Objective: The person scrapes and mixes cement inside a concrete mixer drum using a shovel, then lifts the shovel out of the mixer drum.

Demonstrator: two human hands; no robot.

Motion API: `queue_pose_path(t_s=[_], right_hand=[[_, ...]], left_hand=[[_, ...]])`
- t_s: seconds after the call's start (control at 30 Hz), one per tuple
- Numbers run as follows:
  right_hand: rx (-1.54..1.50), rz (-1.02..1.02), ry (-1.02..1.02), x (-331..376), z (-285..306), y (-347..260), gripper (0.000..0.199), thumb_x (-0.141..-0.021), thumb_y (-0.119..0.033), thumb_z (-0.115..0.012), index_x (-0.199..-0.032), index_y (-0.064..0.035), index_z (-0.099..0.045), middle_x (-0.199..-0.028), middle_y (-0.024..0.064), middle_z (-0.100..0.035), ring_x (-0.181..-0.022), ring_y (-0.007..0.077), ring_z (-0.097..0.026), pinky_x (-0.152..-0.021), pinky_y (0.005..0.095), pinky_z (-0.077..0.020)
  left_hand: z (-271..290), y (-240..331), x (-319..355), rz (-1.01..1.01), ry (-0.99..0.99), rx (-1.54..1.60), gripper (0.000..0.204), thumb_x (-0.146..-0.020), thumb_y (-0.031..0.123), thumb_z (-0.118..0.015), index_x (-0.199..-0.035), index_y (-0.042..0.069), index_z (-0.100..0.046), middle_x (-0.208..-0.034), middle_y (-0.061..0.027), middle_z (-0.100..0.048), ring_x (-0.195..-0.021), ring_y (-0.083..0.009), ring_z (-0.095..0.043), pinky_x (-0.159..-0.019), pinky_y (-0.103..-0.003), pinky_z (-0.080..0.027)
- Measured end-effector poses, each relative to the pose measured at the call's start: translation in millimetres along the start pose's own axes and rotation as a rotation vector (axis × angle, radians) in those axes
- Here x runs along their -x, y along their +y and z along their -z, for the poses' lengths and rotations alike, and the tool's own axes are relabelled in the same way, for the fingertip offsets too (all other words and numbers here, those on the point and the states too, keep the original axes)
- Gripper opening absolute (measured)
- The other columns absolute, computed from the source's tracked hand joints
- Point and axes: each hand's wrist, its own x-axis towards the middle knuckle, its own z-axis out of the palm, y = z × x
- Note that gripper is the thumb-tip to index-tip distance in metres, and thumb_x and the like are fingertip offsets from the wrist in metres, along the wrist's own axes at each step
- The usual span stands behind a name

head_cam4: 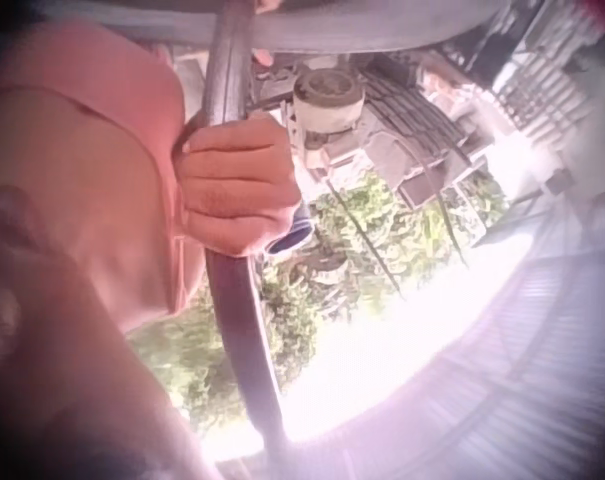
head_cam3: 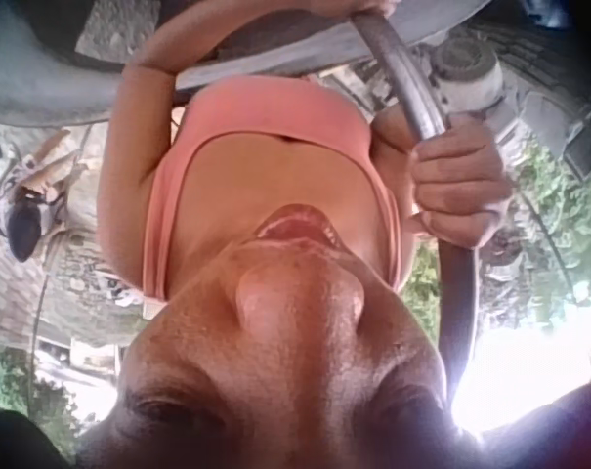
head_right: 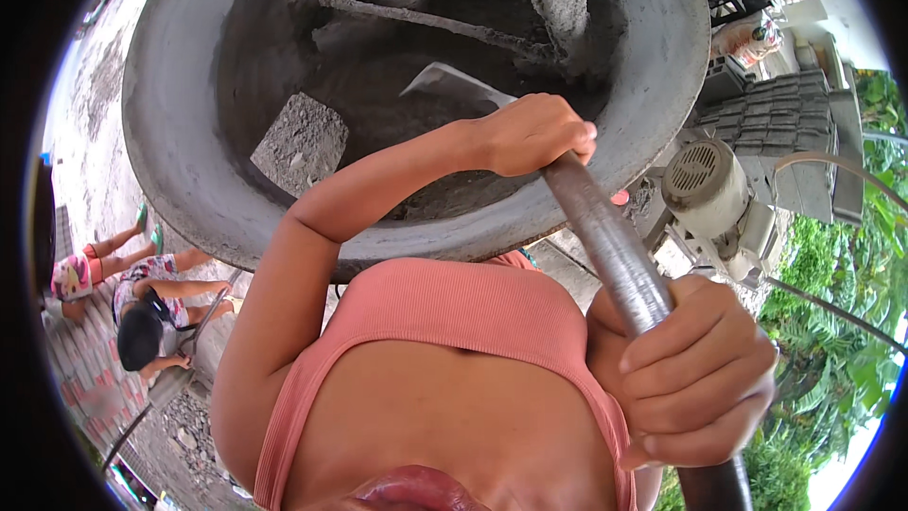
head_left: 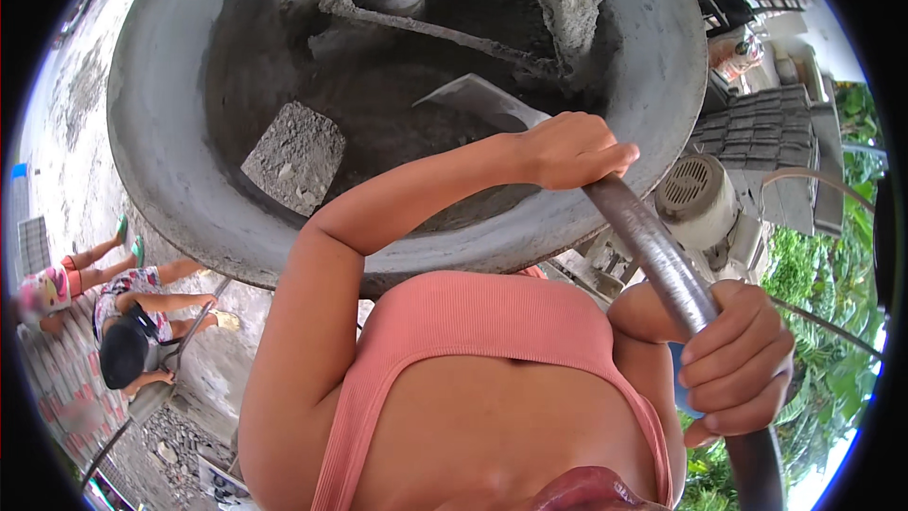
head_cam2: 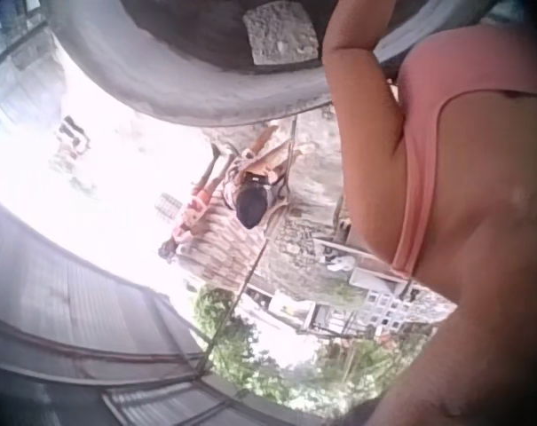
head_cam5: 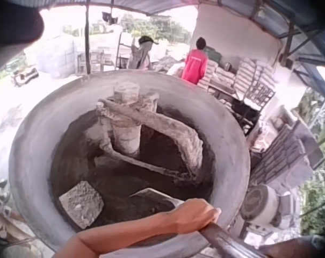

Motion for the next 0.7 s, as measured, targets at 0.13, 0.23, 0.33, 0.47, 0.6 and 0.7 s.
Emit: queue_pose_path(t_s=[0.13,0.23,0.33,0.47,0.6,0.7], right_hand=[[-0.122,0.047,-0.072,5.0,-14.3,16.9,0.022,-0.068,-0.001,-0.063,-0.052,-0.0113,-0.051,-0.047,-0.0021,-0.050,-0.038,0.0054,-0.047,-0.042,0.0173,-0.0369],[-0.245,0.013,-0.296,-2.7,-7.9,19.9,0.019,-0.069,0.000,-0.060,-0.054,-0.0107,-0.053,-0.046,-0.0025,-0.049,-0.039,0.0051,-0.048,-0.042,0.0173,-0.0368],[-0.130,0.017,-0.264,0.1,-9.4,7.5,0.015,-0.067,-0.001,-0.062,-0.056,-0.0092,-0.055,-0.047,-0.0003,-0.050,-0.040,0.0075,-0.050,-0.044,0.0185,-0.0400],[0.186,0.031,0.085,21.7,-27.8,-8.3,0.014,-0.063,-0.002,-0.066,-0.056,-0.0082,-0.057,-0.045,0.0011,-0.051,-0.039,0.0089,-0.049,-0.045,0.0204,-0.0431],[0.130,-0.082,0.077,33.2,-29.8,-20.2,0.016,-0.062,0.002,-0.065,-0.055,-0.0061,-0.053,-0.048,0.0033,-0.050,-0.040,0.0103,-0.048,-0.045,0.0223,-0.0462],[0.090,0.050,0.137,39.7,-34.3,-20.1,0.017,-0.063,0.002,-0.065,-0.055,-0.0060,-0.052,-0.048,0.0031,-0.050,-0.040,0.0109,-0.048,-0.045,0.0234,-0.0464]], left_hand=[[9.6,12.2,18.1,0.104,-0.143,-0.058,0.047,-0.088,0.032,-0.029,-0.056,0.001,-0.045,-0.051,-0.0163,-0.038,-0.050,-0.0330,-0.038,-0.056,-0.041,-0.034],[-0.1,12.9,28.2,0.066,-0.167,-0.013,0.048,-0.086,0.032,-0.033,-0.051,0.000,-0.039,-0.047,-0.0169,-0.036,-0.046,-0.0333,-0.035,-0.052,-0.042,-0.033],[-11.8,9.7,33.2,0.082,-0.059,-0.028,0.045,-0.084,0.030,-0.034,-0.051,0.000,-0.038,-0.048,-0.0169,-0.038,-0.047,-0.0343,-0.037,-0.051,-0.043,-0.032],[-26.9,-9.4,32.9,-0.038,0.051,-0.058,0.038,-0.080,0.027,-0.037,-0.051,0.001,-0.039,-0.051,-0.0161,-0.040,-0.050,-0.0360,-0.041,-0.051,-0.044,-0.033],[-22.4,-11.5,30.0,-0.113,0.084,-0.115,0.035,-0.076,0.027,-0.039,-0.052,0.002,-0.040,-0.052,-0.0141,-0.043,-0.051,-0.0350,-0.044,-0.050,-0.043,-0.035],[-8.9,4.0,27.9,-0.143,0.107,-0.211,0.034,-0.075,0.027,-0.041,-0.053,0.002,-0.042,-0.053,-0.0125,-0.045,-0.051,-0.0338,-0.046,-0.050,-0.042,-0.037]])
